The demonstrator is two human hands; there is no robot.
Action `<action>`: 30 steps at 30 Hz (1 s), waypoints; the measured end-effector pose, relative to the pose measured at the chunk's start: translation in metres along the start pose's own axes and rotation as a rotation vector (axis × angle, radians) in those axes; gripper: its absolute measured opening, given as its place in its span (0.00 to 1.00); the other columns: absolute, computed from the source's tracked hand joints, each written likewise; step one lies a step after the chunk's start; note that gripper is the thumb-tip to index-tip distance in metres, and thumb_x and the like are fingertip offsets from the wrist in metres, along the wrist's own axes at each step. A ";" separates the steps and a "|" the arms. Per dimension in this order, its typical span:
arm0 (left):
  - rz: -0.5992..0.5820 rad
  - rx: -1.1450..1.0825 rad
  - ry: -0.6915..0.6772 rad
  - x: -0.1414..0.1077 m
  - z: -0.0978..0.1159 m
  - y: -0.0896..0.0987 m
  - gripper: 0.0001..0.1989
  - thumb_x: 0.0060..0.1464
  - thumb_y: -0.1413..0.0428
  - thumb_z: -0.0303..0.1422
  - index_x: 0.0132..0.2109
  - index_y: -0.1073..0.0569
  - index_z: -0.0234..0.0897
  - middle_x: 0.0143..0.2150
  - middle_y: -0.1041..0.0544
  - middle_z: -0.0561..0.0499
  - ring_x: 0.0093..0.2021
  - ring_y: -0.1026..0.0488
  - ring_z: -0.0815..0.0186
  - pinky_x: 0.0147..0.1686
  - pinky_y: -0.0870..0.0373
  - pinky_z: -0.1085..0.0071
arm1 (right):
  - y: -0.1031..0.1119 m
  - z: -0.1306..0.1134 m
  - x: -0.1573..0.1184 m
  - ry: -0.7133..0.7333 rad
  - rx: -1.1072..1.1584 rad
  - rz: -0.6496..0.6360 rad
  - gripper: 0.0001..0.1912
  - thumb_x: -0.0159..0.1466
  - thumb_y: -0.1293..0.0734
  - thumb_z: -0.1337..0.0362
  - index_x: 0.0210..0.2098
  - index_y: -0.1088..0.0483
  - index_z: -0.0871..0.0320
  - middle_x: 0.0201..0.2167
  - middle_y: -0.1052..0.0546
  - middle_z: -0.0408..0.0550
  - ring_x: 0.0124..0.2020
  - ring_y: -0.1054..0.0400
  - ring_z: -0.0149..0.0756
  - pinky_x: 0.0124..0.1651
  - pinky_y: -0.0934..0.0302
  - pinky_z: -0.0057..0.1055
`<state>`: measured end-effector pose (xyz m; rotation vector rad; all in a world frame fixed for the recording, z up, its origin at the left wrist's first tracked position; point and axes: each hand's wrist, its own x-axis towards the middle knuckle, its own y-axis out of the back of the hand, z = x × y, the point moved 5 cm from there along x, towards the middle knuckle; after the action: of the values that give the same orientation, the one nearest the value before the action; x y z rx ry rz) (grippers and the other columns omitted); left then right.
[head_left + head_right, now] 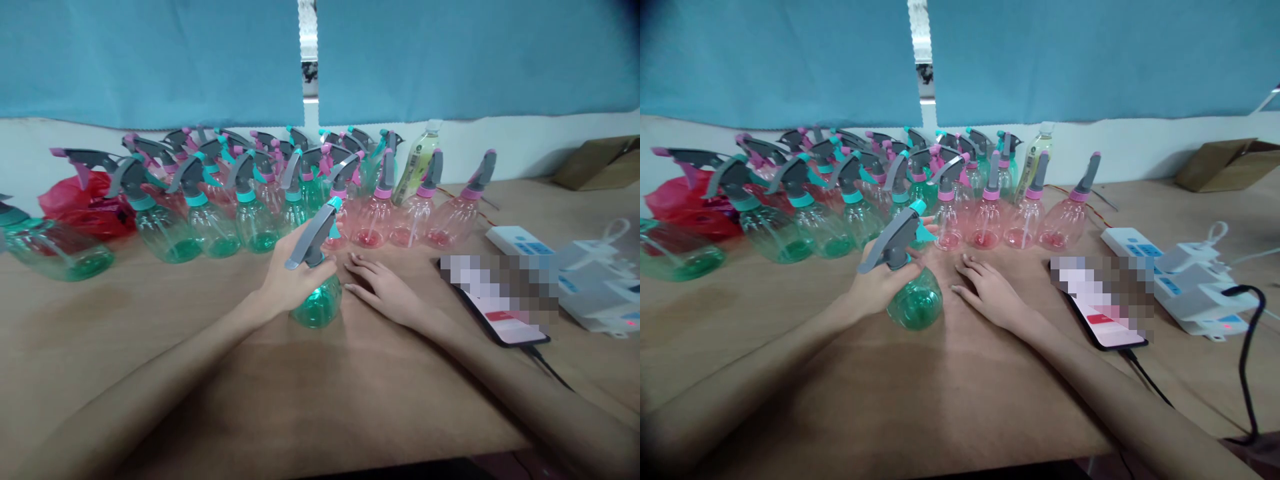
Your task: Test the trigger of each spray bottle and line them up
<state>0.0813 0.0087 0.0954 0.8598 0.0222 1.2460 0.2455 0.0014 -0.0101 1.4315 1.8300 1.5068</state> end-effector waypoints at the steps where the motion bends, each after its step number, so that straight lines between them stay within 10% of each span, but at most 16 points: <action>1: -0.013 -0.013 0.019 0.000 -0.001 -0.001 0.11 0.47 0.48 0.28 0.40 0.32 0.40 0.27 0.31 0.54 0.34 0.28 0.63 0.36 0.32 0.66 | 0.000 0.000 0.000 0.002 0.000 0.003 0.28 0.68 0.44 0.50 0.59 0.35 0.63 0.62 0.36 0.59 0.65 0.45 0.48 0.64 0.47 0.50; 30: -0.006 -0.038 0.002 0.000 -0.003 -0.001 0.13 0.47 0.47 0.28 0.43 0.32 0.41 0.26 0.32 0.56 0.33 0.30 0.64 0.37 0.34 0.66 | -0.001 0.001 0.000 -0.006 0.005 -0.008 0.29 0.68 0.44 0.51 0.59 0.36 0.66 0.62 0.37 0.61 0.65 0.45 0.48 0.65 0.49 0.48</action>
<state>0.0807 0.0106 0.0933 0.8251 0.0030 1.2379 0.2458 0.0014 -0.0109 1.4282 1.8349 1.4932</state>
